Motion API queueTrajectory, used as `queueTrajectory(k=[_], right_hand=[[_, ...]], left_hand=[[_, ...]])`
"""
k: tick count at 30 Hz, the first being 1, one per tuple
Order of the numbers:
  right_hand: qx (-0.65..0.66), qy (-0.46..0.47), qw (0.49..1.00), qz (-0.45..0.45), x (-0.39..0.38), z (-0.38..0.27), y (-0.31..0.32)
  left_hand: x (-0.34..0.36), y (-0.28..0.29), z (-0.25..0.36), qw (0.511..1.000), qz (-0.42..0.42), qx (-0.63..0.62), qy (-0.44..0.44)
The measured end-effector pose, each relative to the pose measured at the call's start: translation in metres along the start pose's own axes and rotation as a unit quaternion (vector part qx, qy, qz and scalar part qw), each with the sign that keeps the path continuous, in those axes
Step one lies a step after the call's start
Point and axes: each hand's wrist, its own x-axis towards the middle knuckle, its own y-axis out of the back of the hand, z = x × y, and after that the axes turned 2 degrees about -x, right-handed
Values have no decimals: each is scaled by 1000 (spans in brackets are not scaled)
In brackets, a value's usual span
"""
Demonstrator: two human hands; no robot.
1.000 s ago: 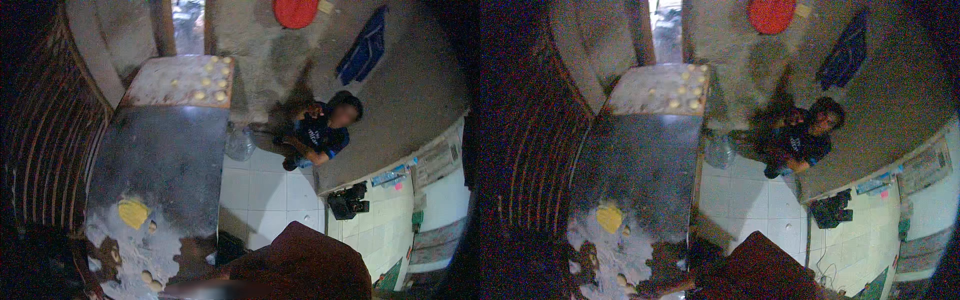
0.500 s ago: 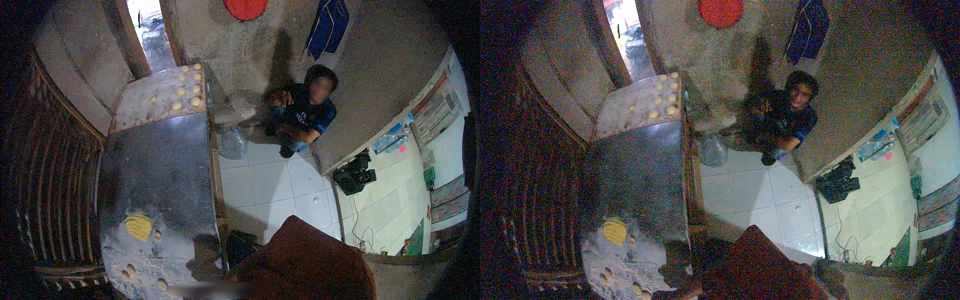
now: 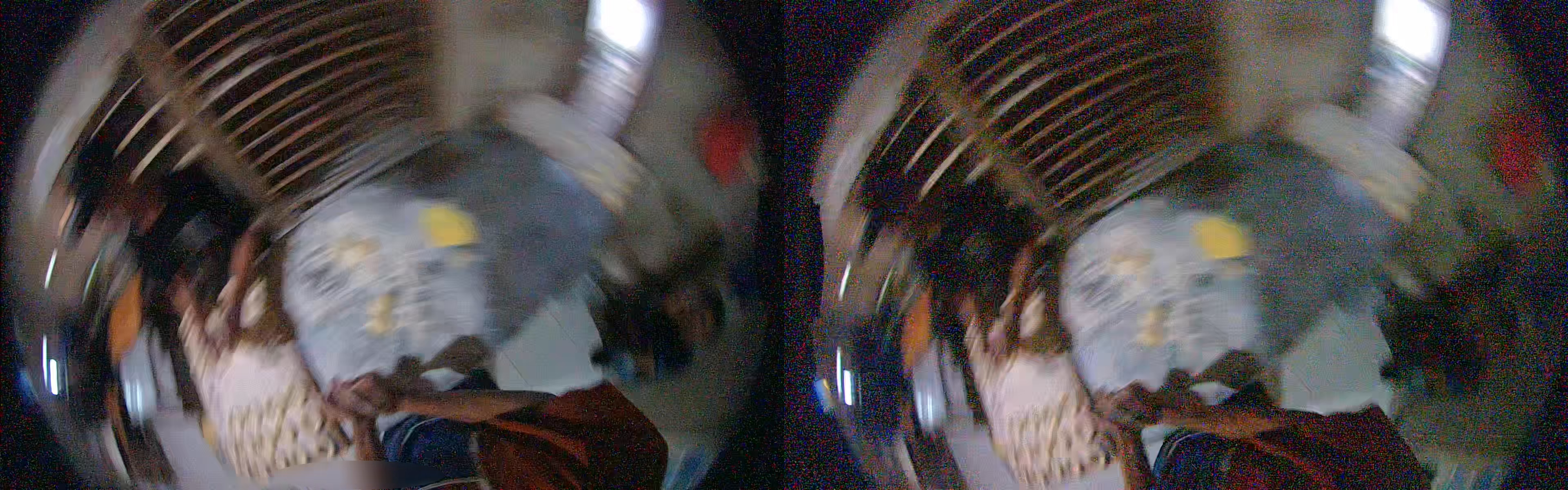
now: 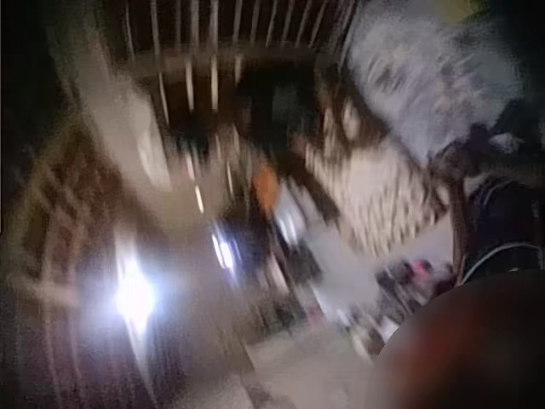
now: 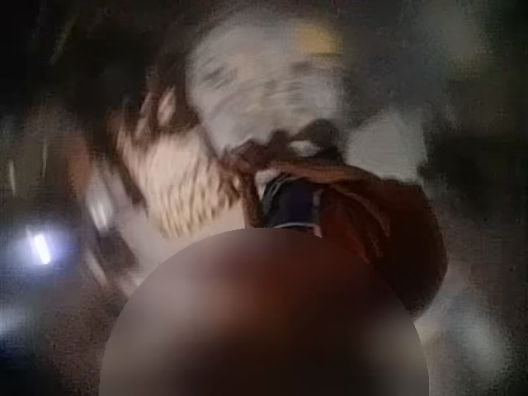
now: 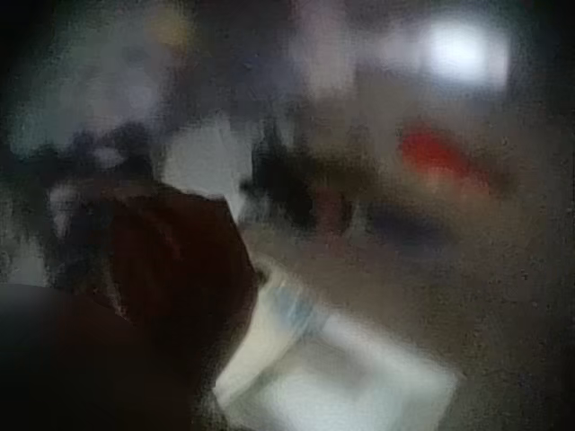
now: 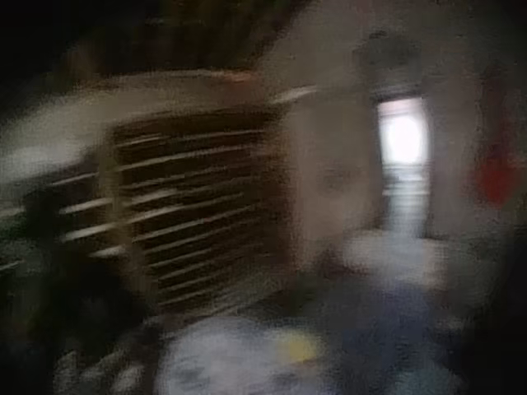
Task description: The person shapes small dough balls into ring shapes by hand and places them on a wooden board. Another person works alongside, also shaping dough and arranging it on the board. The workspace is a floured table with dough balls and shaped rings visible throughout.
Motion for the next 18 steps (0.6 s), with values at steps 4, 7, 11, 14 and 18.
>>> queueTrajectory(k=[4,7,11,14,18], right_hand=[[-125,-73,978,-153,9,-46,-1],[-42,44,991,-117,14,-95,-24],[-91,235,966,-60,30,-67,-75],[-83,274,954,-91,52,-111,-108],[-35,179,971,-158,102,-93,-162]], left_hand=[[-8,23,91,988,-71,85,108],[10,39,156,952,15,-220,214],[29,83,181,969,-106,212,69],[46,105,152,962,111,-188,167],[102,136,162,979,146,-121,74]])
